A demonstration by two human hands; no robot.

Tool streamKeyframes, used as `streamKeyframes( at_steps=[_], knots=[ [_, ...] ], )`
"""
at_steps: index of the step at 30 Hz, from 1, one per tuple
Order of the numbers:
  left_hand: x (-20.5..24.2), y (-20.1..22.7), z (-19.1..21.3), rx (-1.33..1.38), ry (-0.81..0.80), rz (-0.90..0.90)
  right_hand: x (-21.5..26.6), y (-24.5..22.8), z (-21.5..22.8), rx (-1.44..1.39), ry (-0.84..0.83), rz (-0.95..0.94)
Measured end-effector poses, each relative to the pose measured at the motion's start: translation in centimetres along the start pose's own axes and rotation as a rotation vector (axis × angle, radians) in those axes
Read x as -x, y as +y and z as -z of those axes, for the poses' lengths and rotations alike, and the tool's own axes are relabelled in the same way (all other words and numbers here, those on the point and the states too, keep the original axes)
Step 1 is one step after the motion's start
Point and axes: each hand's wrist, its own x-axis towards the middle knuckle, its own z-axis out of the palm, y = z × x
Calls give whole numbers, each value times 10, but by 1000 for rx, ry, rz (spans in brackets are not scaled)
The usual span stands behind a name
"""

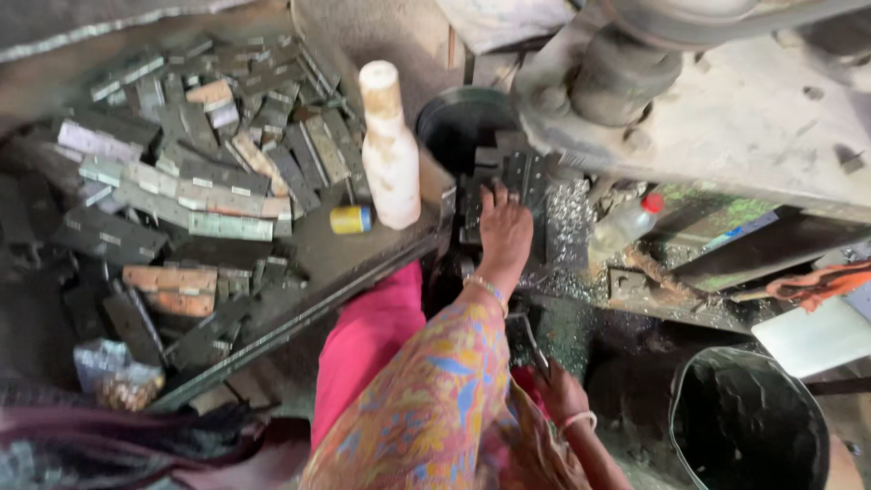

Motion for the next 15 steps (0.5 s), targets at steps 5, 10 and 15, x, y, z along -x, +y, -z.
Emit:
streamKeyframes(
  at_steps=[5,10,15],
  knots=[
    [34,-34,31,315,274,-18,11,-27,68,97,173,165],
    [131,-146,54,480,222,120,54,-94,138,138,498,175],
    [146,-316,52,-153,-26,516,39,-118,164,306,445,107]
  ],
)
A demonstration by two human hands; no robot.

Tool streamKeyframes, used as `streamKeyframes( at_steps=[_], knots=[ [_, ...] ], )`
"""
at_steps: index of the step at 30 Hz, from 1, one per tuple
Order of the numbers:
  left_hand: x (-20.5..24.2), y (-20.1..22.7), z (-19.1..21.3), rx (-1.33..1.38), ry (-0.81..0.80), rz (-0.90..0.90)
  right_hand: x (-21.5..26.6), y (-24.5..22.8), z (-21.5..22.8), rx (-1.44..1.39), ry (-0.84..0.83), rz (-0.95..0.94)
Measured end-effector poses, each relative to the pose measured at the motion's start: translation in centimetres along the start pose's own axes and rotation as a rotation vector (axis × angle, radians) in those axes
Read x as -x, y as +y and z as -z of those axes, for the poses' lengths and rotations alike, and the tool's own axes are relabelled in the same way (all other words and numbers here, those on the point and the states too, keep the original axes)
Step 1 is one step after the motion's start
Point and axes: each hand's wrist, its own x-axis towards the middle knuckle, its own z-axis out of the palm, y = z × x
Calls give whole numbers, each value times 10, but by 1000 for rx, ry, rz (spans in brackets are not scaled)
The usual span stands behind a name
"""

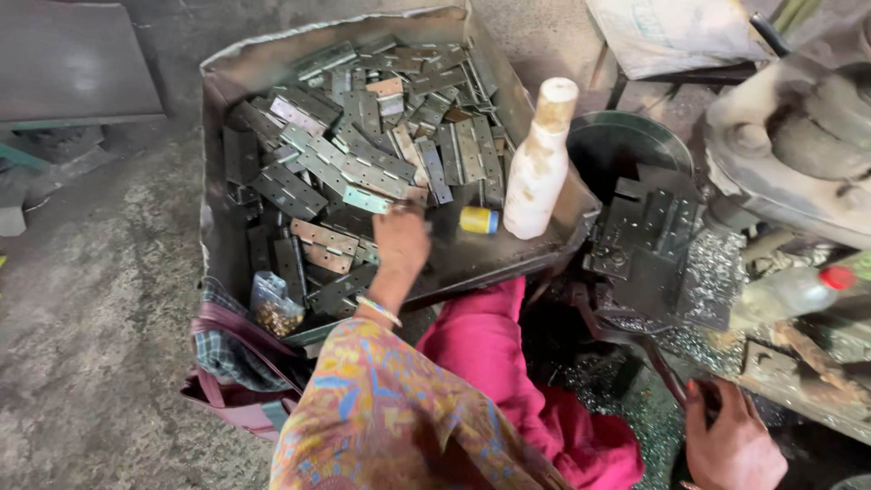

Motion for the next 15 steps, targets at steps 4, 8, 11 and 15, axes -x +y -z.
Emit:
streamKeyframes(
  at_steps=[4,8,11,15],
  knots=[
    [-43,-51,-34,-144,249,7,-9,24,-36,118,-99,-3],
    [-72,-22,-64,-219,162,-234,-29,48,-73,-22,-130,47],
    [-79,-6,-80,-234,48,-265,-30,54,-86,117,-132,50],
    [-85,-3,-66,-332,-97,-329,-28,52,-68,126,-184,10]
  ],
)
